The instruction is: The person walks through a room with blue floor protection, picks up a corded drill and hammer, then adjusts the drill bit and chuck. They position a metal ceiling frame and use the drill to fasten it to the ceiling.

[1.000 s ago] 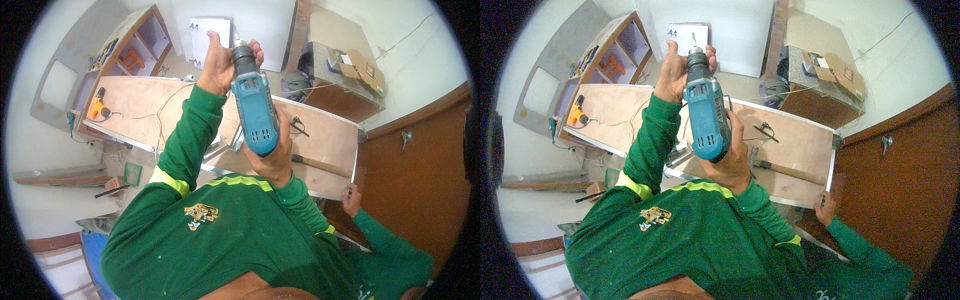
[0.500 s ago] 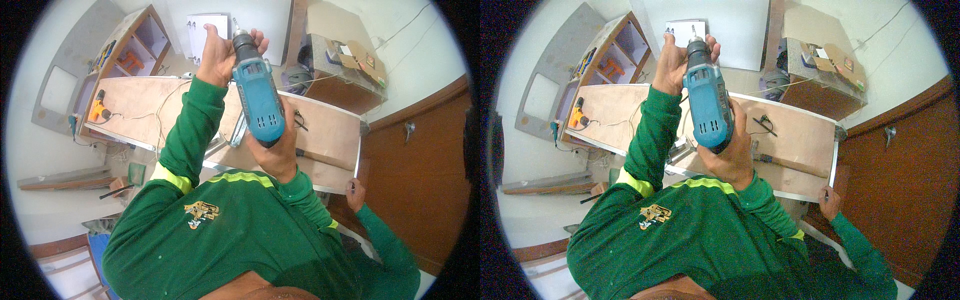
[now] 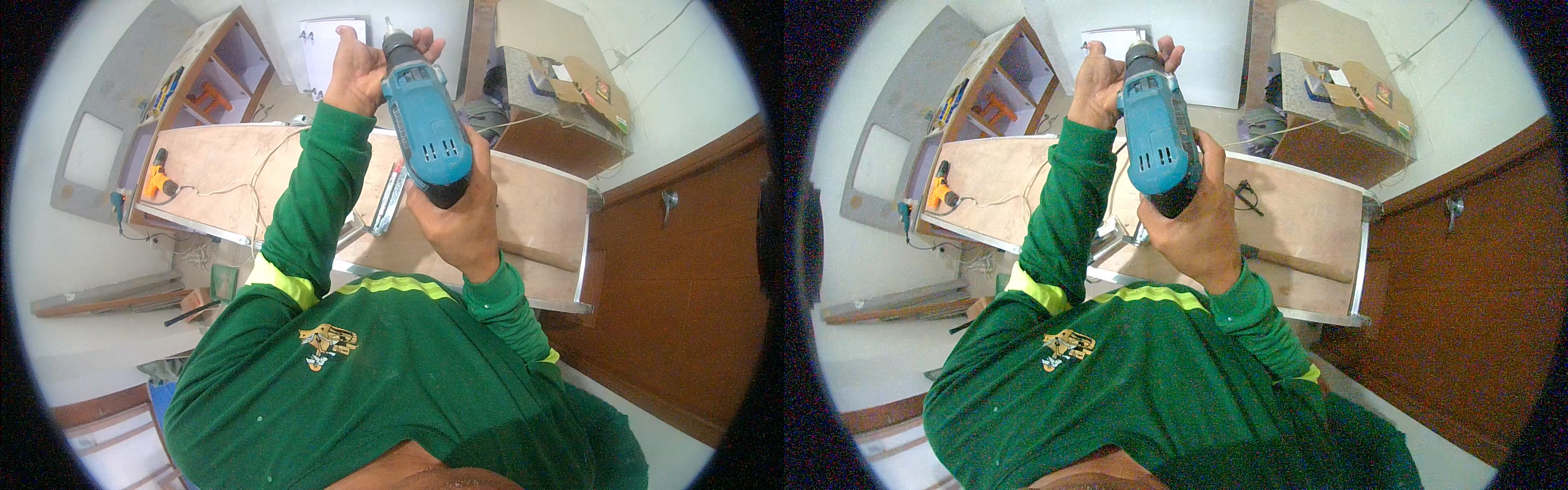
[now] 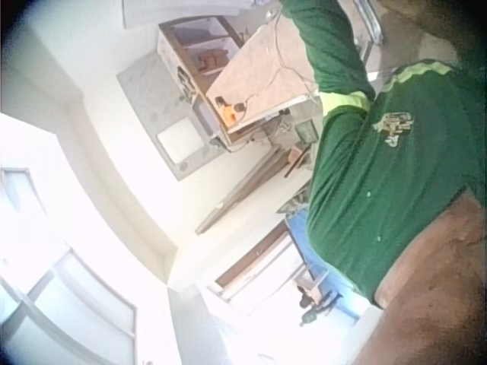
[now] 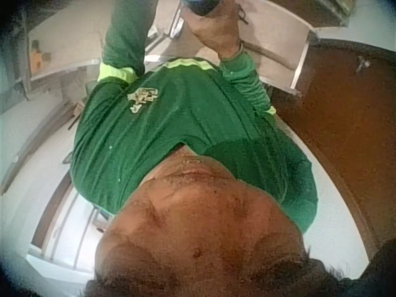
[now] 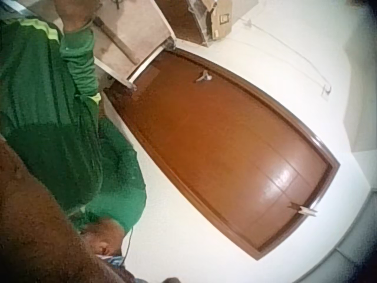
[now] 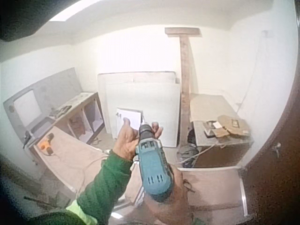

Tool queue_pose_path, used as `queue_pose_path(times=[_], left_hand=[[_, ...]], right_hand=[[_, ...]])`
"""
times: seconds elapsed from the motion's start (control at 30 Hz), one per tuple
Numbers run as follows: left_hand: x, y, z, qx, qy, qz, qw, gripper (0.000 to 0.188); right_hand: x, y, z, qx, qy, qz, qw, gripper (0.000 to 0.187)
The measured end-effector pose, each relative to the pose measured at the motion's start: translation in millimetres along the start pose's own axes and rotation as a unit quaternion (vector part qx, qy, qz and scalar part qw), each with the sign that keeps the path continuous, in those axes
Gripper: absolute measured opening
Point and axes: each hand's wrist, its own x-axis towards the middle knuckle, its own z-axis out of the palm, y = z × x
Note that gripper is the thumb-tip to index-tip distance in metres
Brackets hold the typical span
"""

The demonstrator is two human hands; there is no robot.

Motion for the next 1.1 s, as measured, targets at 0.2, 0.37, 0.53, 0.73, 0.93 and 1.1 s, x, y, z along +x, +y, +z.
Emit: queue_pose_path(times=[0.2, 0.37, 0.53, 0.73, 0.93, 1.1], left_hand=[[3, 0, -2, -0.005, 0.000, -0.005, 1.000, 0.112], [2, -3, 0, -0.014, 0.021, 0.003, 1.000, 0.111], [4, -4, -2, -0.014, 0.017, -0.007, 1.000, 0.111], [4, -2, -4, -0.014, 0.004, -0.022, 1.000, 0.111], [8, -3, -9, -0.009, -0.005, -0.020, 1.000, 0.110], [6, -3, -8, -0.004, -0.015, -0.020, 1.000, 0.111]], right_hand=[[2, 2, -1, 0.017, -0.001, 0.011, 1.000, 0.071], [4, 4, -3, -0.003, -0.007, 0.010, 1.000, 0.071], [4, 4, -4, 0.006, 0.001, 0.018, 1.000, 0.071], [3, 4, -4, -0.011, 0.004, 0.014, 1.000, 0.071], [1, 6, -5, -0.025, 0.008, 0.001, 1.000, 0.074], [1, 14, -3, -0.007, 0.027, -0.012, 1.000, 0.078]])
